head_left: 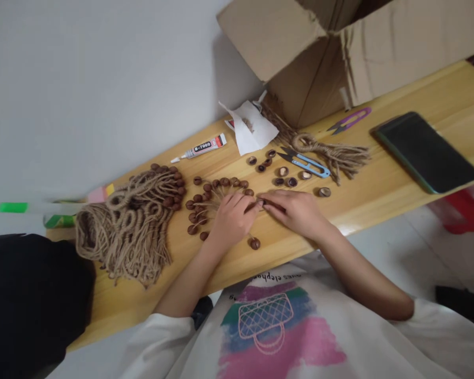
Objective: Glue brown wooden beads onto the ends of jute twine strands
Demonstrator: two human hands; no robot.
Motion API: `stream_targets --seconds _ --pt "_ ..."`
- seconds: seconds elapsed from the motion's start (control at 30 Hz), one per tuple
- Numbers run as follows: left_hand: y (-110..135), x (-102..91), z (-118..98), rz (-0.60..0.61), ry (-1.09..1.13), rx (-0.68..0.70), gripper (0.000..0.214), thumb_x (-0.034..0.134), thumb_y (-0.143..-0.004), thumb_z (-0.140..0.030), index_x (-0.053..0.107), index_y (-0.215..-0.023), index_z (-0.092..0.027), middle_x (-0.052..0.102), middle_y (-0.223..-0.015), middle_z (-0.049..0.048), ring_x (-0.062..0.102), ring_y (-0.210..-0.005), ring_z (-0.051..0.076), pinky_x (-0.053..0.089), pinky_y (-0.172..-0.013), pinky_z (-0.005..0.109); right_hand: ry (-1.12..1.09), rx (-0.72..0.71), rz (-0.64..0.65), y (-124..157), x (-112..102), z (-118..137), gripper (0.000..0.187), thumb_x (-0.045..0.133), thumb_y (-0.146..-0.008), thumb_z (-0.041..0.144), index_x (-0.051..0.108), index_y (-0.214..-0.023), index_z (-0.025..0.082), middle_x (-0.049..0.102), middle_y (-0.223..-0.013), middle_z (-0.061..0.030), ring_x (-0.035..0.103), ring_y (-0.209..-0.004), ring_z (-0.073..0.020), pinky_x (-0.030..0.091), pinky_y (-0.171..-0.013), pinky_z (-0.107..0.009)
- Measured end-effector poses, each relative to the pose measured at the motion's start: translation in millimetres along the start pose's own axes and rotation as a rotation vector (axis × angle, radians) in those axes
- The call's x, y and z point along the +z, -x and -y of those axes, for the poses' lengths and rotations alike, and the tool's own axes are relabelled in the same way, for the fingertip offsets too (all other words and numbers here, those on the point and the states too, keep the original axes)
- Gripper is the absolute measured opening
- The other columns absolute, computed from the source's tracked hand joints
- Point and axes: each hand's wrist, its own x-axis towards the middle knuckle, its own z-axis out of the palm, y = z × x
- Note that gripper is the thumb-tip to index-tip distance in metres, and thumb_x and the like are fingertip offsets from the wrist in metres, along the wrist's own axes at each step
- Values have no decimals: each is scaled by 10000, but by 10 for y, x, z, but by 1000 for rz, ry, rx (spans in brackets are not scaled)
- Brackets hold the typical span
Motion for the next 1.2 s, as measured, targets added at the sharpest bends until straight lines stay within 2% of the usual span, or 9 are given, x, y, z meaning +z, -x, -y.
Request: stream_targets --seconds 0.17,0.3,0.4,0.5,0.57,0.7,0.83,0.93,1.2 --pt "21 14 -27 -8 -45 3 119 527 -890 -156 645 -910 -147 646 -834 45 540 -768 171 389 -682 302 -5 5 -46 3 34 -10 290 517 -892 211 633 -1155 180 678 -1091 -56 664 -921 -183 482 -742 -254" --pt "56 26 -32 -11 -49 -14 137 524 -892 -168 644 -956 -154 641 -845 55 545 -780 174 402 -684 299 -90 37 -143 23 11 26 315 523 -869 231 620 -1158 150 693 -779 -35 633 -646 -135 446 -607 -216" --pt "108 75 -25 6 0 -36 151 504 -897 -187 648 -929 -157 637 -886 75 549 -820 186 421 -711 311 -268 -10 -222 22 -115 252 244 479 -901 234 626 -1070 136 628 -643 8 552 -520 -90 417 -543 -192" --pt "156 144 -19 -14 18 -76 220 449 -922 -233 654 -987 -184 644 -923 75 552 -859 200 426 -724 325 -324 -253 -35 -34 -183 736 200 458 -910 218 633 -986 160 668 -779 -14 604 -684 -98 464 -669 -208" --pt "164 167 -19 -44 -6 -76 234 442 -922 -220 655 -1016 -194 652 -920 70 553 -848 197 418 -715 324 -249 -498 228 -110 -79 1143 194 454 -912 230 641 -922 182 684 -924 -23 618 -863 -134 471 -792 -256" --pt "137 132 -21 -50 -32 -38 207 481 -890 -145 653 -1003 -161 656 -883 74 552 -804 190 405 -676 312 -202 -781 561 -272 446 1859 72 615 -846 290 634 -806 234 693 -845 61 632 -798 -98 442 -586 -209" --pt "135 114 -23 -54 -20 -34 194 492 -890 -155 647 -1007 -138 652 -894 79 556 -814 199 400 -666 317 -137 -950 888 -292 885 2154 119 576 -877 313 631 -855 210 706 -865 27 631 -678 -97 386 -473 -232" --pt "153 142 -27 -23 -21 -66 215 453 -923 -176 641 -1024 -148 645 -913 78 556 -835 192 399 -694 320 -151 -1018 790 -206 1068 2115 204 539 -902 360 609 -868 172 695 -889 -21 649 -754 -127 409 -516 -253" --pt "147 140 -30 35 20 -87 240 413 -949 -194 626 -1051 -151 641 -928 78 561 -839 191 395 -709 329 -264 -1117 508 -83 1320 1925 193 531 -883 210 491 -696 187 614 -671 29 597 -611 -108 347 -472 -246"
